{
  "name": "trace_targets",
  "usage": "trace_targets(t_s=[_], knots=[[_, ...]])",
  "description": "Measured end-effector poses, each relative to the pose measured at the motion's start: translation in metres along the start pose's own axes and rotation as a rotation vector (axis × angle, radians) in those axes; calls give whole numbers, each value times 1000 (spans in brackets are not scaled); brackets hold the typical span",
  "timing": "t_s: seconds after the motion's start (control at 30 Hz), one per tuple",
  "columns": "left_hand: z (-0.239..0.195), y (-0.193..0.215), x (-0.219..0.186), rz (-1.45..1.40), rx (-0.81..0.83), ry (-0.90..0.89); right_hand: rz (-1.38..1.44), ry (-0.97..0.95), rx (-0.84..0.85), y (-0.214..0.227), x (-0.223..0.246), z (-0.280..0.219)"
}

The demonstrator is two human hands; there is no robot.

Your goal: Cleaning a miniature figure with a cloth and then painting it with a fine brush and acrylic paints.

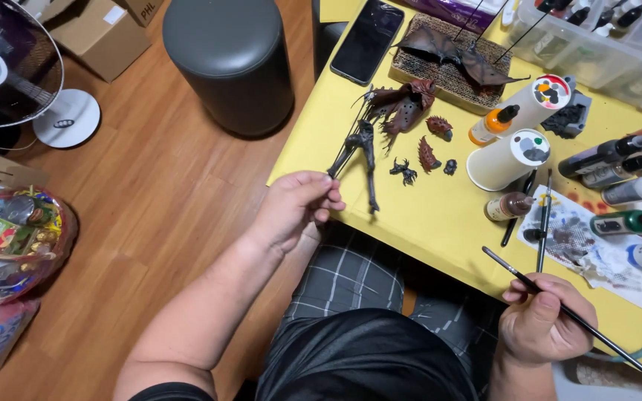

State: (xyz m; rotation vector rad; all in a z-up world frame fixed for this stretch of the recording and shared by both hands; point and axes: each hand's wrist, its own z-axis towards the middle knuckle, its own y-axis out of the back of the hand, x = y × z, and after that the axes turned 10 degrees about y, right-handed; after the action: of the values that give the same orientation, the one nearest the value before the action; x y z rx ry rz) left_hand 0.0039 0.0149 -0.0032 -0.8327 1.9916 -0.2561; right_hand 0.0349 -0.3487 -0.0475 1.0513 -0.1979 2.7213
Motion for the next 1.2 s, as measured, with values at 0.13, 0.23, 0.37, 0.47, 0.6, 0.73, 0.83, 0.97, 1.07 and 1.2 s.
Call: trace_targets(t_s=[0.13,0.23,0.37,0.47,0.6,0.73,0.83,0.97,1.07,1.2], knots=[[1,14,-21,68,8,17,22,4,18,2,-8,-1],[2,17,-28,112,-34,82,21,16,34,1,-10,-1],[4,15,-27,143,-34,105,31,26,41,4,-19,-5],[5,12,-28,150,-48,107,37,12,32,5,-23,-6],[3,-3,-35,181,-96,146,54,25,50,0,-21,-1],[3,-19,-42,200,-118,161,61,16,56,1,-24,-2],[1,-29,-47,295,-207,185,68,8,46,1,-24,-2],[2,-27,-45,304,-230,164,55,13,48,0,-24,-1],[-5,-28,-49,325,-259,152,48,17,49,-1,-24,-2],[-12,-24,-46,347,-279,110,37,26,52,-1,-27,-3]])
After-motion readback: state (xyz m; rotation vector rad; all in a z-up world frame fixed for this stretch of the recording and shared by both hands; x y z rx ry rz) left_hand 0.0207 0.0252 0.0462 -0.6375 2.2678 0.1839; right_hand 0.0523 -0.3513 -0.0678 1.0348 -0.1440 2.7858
